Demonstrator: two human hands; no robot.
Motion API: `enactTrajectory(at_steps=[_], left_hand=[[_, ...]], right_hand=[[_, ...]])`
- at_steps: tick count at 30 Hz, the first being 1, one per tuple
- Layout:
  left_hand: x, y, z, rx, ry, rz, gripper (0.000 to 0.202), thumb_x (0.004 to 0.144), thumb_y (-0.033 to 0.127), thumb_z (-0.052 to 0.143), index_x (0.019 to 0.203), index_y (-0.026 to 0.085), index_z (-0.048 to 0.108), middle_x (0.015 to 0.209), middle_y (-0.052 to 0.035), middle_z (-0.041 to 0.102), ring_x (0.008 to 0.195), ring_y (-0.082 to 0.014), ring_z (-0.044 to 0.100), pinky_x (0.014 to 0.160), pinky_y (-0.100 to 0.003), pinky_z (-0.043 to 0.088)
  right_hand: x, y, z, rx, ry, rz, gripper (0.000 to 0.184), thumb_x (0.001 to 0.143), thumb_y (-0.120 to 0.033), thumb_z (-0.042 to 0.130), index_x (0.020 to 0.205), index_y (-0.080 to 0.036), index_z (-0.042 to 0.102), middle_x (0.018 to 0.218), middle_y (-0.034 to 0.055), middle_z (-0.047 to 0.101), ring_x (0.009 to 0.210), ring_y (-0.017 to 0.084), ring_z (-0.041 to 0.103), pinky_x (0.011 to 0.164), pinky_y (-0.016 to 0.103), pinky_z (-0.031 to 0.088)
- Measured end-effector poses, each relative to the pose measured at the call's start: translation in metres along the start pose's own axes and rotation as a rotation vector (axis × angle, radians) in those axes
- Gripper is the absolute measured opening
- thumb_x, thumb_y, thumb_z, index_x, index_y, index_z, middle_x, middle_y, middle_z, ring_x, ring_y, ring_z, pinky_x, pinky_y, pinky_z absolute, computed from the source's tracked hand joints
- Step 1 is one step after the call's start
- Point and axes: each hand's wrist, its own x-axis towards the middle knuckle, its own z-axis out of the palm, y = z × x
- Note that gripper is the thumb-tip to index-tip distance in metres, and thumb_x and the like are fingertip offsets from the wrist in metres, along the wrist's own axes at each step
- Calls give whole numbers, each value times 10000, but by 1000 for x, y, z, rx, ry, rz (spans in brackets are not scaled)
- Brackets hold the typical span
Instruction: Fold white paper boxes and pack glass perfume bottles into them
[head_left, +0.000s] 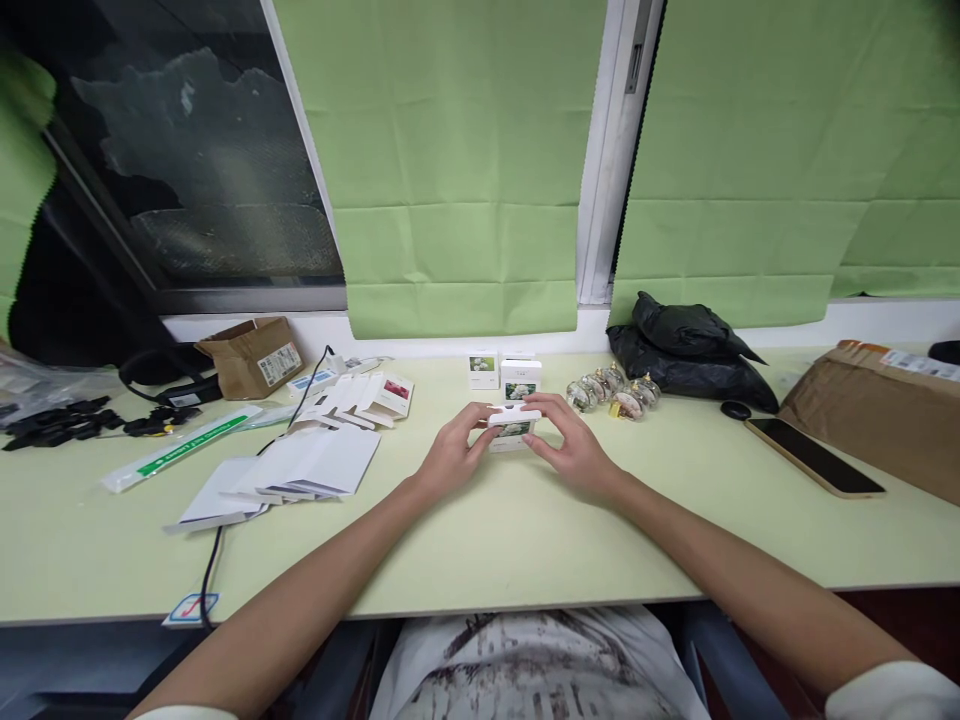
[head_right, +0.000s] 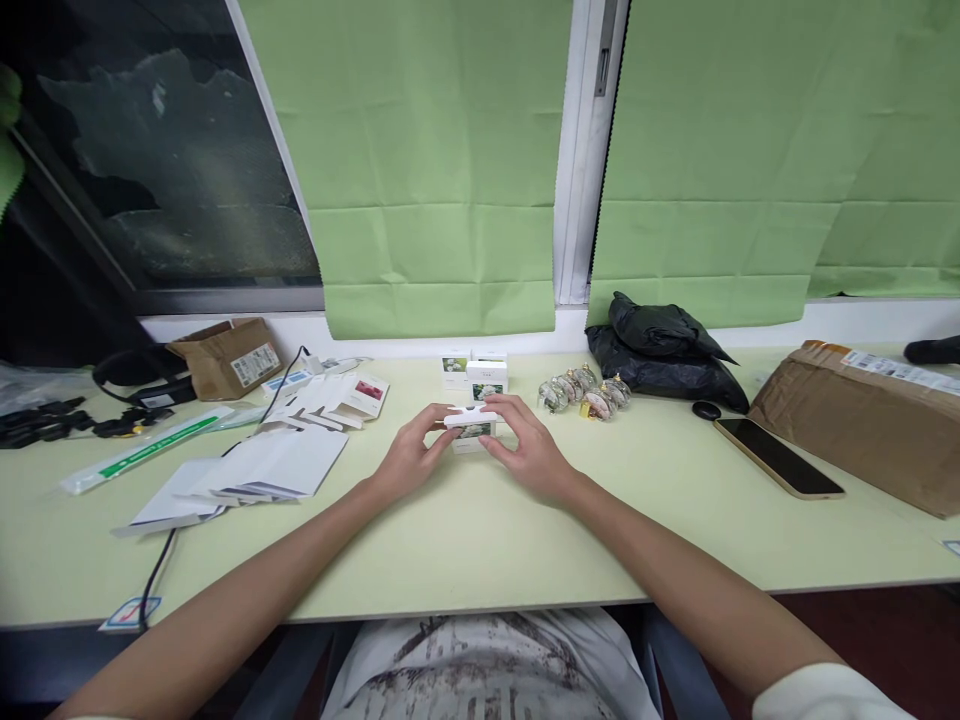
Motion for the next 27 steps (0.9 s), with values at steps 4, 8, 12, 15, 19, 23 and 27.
enactTrajectory(at_steps=[4,8,12,15,19,23,27], left_hand=[[-2,1,1,5,11,9,227,1057,322,555,1271,272,611,1241,-68,689,1140,-215,686,969,-418,630],[-4,1,3,60,4,78,257,1008,364,648,1243,261,629,1117,-62,693,999,-201,700,833,-360,640],[-6,4,5,89,-43,141,288,975,398,698,1205,243,623,1046,-56,672,936,-196,679,817,-354,604],[-8,10,8,39,-105,80,540,909,441,779,1355,259,535,1104,-54,669,961,-202,669,874,-377,591],[-8,20,10,30,-231,0,713,888,485,790,1495,304,463,1323,-88,639,1128,-252,624,959,-415,565],[-4,27,8,112,-294,-17,609,984,494,661,1532,308,471,1466,-76,603,1219,-271,552,1035,-434,509],[1,29,4,189,-329,-78,680,994,572,608,1595,325,408,1378,-63,649,1080,-254,581,932,-398,520]], right_hand=[[1,-4,-1,19,-25,3,296,1045,-358,586,1332,-288,606,1430,100,597,1361,270,567,1143,473,485],[4,-2,-2,124,53,56,278,1100,-395,456,1160,-256,690,1274,88,681,1222,255,638,1061,436,507],[5,-1,0,270,104,174,311,1099,-432,452,1117,-242,697,1149,68,707,1090,235,665,964,380,520],[4,1,4,340,118,237,239,1066,-427,529,1137,-247,668,1143,55,696,1042,219,659,906,348,528],[1,1,9,331,94,244,197,1054,-389,552,1166,-254,643,1153,50,677,1045,211,653,927,360,527],[2,-1,6,189,113,129,170,1060,-369,546,1103,-255,664,1117,65,661,1088,237,626,982,410,505],[2,-3,1,38,78,29,142,1050,-343,573,1037,-264,690,1126,77,663,1153,273,579,1015,461,479]])
